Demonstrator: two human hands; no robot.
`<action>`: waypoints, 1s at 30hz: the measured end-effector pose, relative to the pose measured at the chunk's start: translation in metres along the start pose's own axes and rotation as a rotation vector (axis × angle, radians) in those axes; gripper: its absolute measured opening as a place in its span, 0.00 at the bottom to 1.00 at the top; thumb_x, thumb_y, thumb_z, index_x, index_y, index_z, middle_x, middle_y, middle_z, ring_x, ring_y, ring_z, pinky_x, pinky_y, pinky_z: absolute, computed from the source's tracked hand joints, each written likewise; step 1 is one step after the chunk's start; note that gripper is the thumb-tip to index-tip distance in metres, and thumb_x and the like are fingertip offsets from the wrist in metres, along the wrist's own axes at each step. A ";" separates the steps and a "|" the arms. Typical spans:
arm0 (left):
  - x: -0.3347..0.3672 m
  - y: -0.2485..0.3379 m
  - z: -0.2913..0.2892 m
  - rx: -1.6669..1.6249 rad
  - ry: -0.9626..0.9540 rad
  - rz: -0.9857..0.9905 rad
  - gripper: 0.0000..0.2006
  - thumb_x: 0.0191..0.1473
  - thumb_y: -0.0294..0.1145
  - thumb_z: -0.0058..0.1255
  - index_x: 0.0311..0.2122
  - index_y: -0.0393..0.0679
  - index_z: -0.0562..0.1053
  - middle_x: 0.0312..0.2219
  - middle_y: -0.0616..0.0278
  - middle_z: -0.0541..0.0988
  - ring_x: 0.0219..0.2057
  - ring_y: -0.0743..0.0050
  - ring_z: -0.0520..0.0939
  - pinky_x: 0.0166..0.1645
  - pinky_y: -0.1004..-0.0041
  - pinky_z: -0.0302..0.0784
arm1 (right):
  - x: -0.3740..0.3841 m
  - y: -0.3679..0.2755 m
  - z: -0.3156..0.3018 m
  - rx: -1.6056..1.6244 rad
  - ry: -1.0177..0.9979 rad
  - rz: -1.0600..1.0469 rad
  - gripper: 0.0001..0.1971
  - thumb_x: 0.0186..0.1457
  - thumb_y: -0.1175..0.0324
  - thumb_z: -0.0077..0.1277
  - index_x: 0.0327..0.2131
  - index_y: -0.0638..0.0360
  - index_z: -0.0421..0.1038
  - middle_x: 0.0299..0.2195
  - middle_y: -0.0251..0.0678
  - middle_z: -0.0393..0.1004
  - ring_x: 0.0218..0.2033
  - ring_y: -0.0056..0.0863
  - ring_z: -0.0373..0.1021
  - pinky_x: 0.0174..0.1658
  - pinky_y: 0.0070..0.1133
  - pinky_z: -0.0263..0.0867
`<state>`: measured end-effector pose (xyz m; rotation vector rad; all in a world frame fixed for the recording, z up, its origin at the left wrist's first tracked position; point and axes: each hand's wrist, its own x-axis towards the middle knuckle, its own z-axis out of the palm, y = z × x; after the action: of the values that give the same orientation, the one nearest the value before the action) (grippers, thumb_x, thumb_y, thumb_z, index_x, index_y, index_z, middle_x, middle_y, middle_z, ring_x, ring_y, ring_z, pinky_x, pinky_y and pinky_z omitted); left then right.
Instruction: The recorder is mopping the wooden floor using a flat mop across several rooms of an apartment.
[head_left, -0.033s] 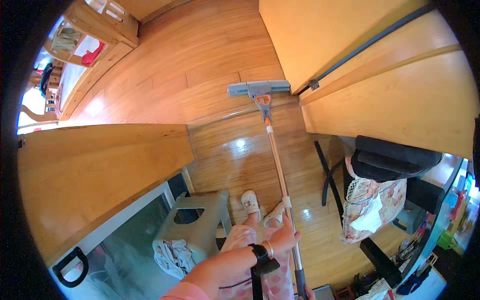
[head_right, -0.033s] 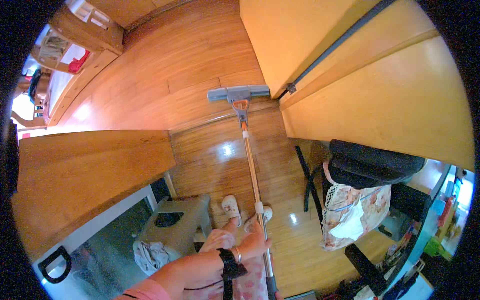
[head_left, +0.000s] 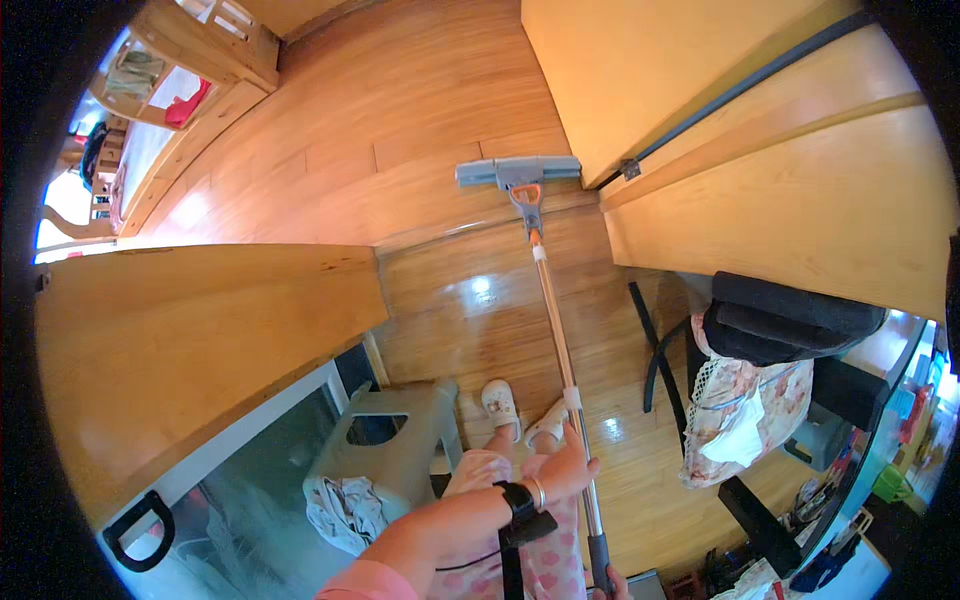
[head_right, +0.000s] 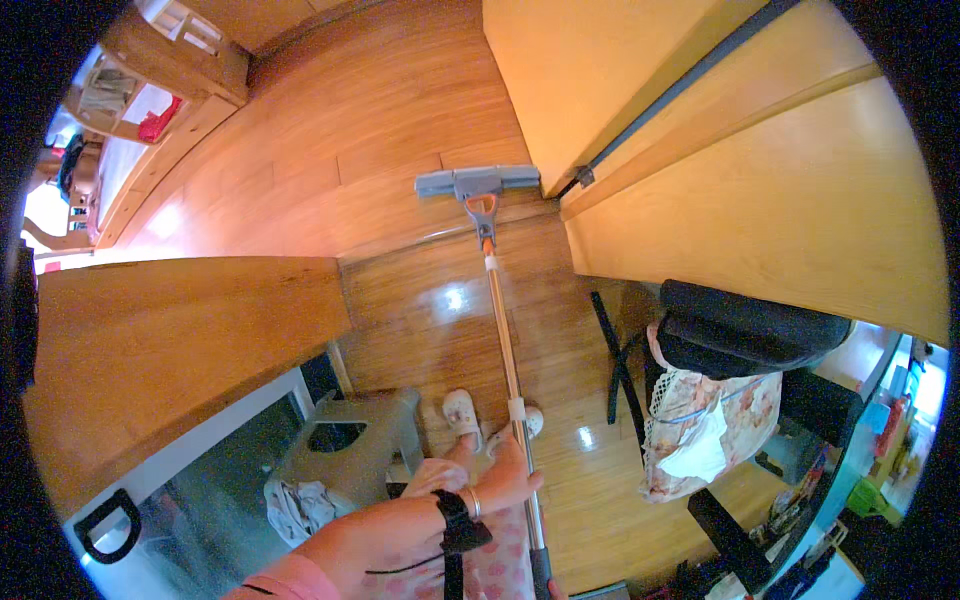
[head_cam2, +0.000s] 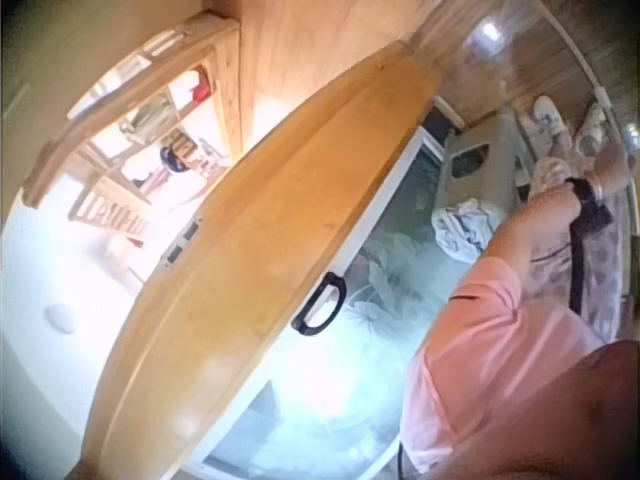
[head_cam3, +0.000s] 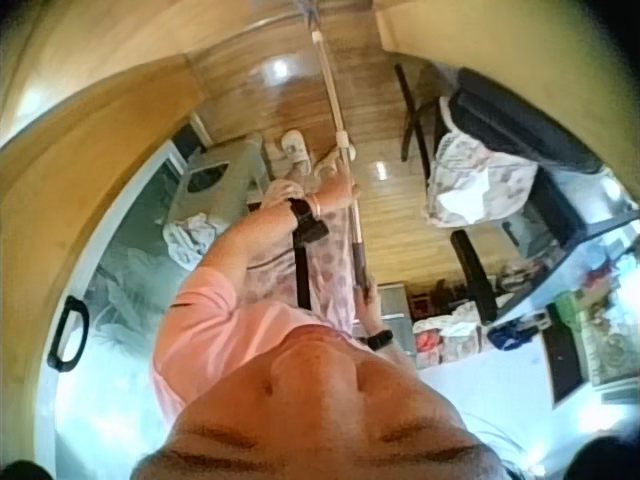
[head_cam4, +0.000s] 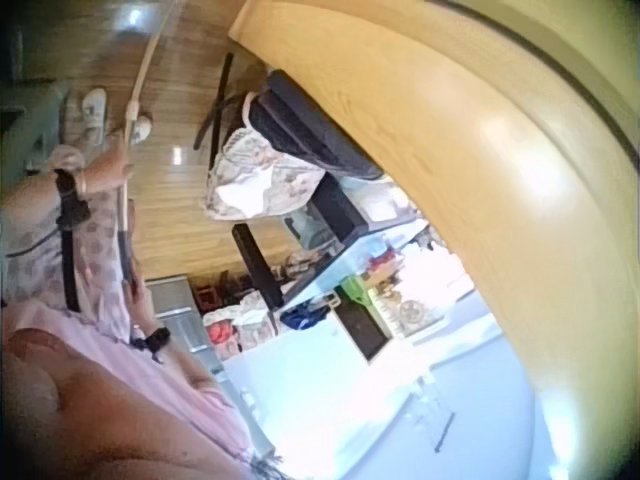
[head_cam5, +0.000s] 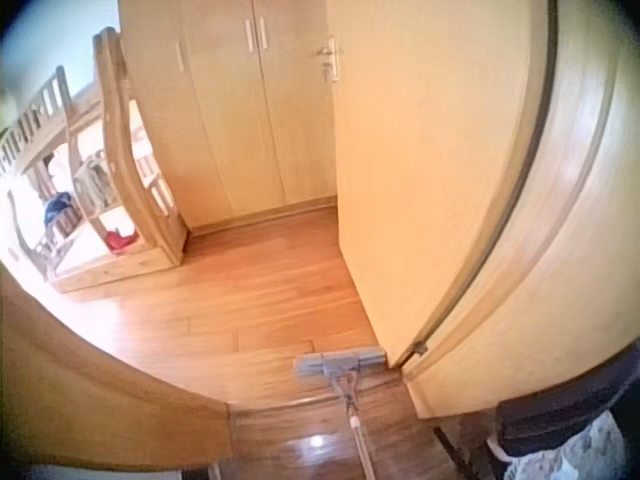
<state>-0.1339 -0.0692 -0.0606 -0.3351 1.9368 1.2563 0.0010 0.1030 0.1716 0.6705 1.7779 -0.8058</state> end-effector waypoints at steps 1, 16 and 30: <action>0.006 0.001 -0.008 -0.007 -0.003 -0.007 0.44 0.48 0.43 0.46 0.54 0.15 0.39 0.22 0.42 0.75 0.21 0.49 0.77 0.24 0.57 0.70 | 0.005 -0.024 -0.002 0.034 0.030 -0.059 0.22 0.56 0.71 0.44 0.55 0.62 0.56 0.39 0.49 0.70 0.38 0.35 0.68 0.40 0.29 0.64; -0.016 0.018 0.033 -0.174 0.444 0.291 0.32 0.48 0.34 0.51 0.53 0.32 0.50 0.29 0.45 0.73 0.27 0.50 0.77 0.32 0.59 0.73 | 0.008 0.041 -0.046 0.077 -0.127 -0.189 0.24 0.55 0.70 0.45 0.56 0.58 0.55 0.42 0.55 0.68 0.40 0.50 0.69 0.38 0.33 0.67; 0.100 -0.018 -0.071 -0.426 0.569 -0.002 0.21 0.50 0.34 0.48 0.44 0.32 0.59 0.31 0.39 0.73 0.34 0.45 0.77 0.39 0.57 0.72 | 0.142 -0.108 -0.070 -0.253 -0.001 -0.861 0.25 0.54 0.72 0.46 0.56 0.58 0.55 0.33 0.47 0.73 0.30 0.40 0.71 0.31 0.32 0.65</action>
<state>-0.2225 -0.1201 -0.1311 -1.0019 2.0976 1.7039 -0.1658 0.1006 0.0768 -0.3079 2.1238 -1.0972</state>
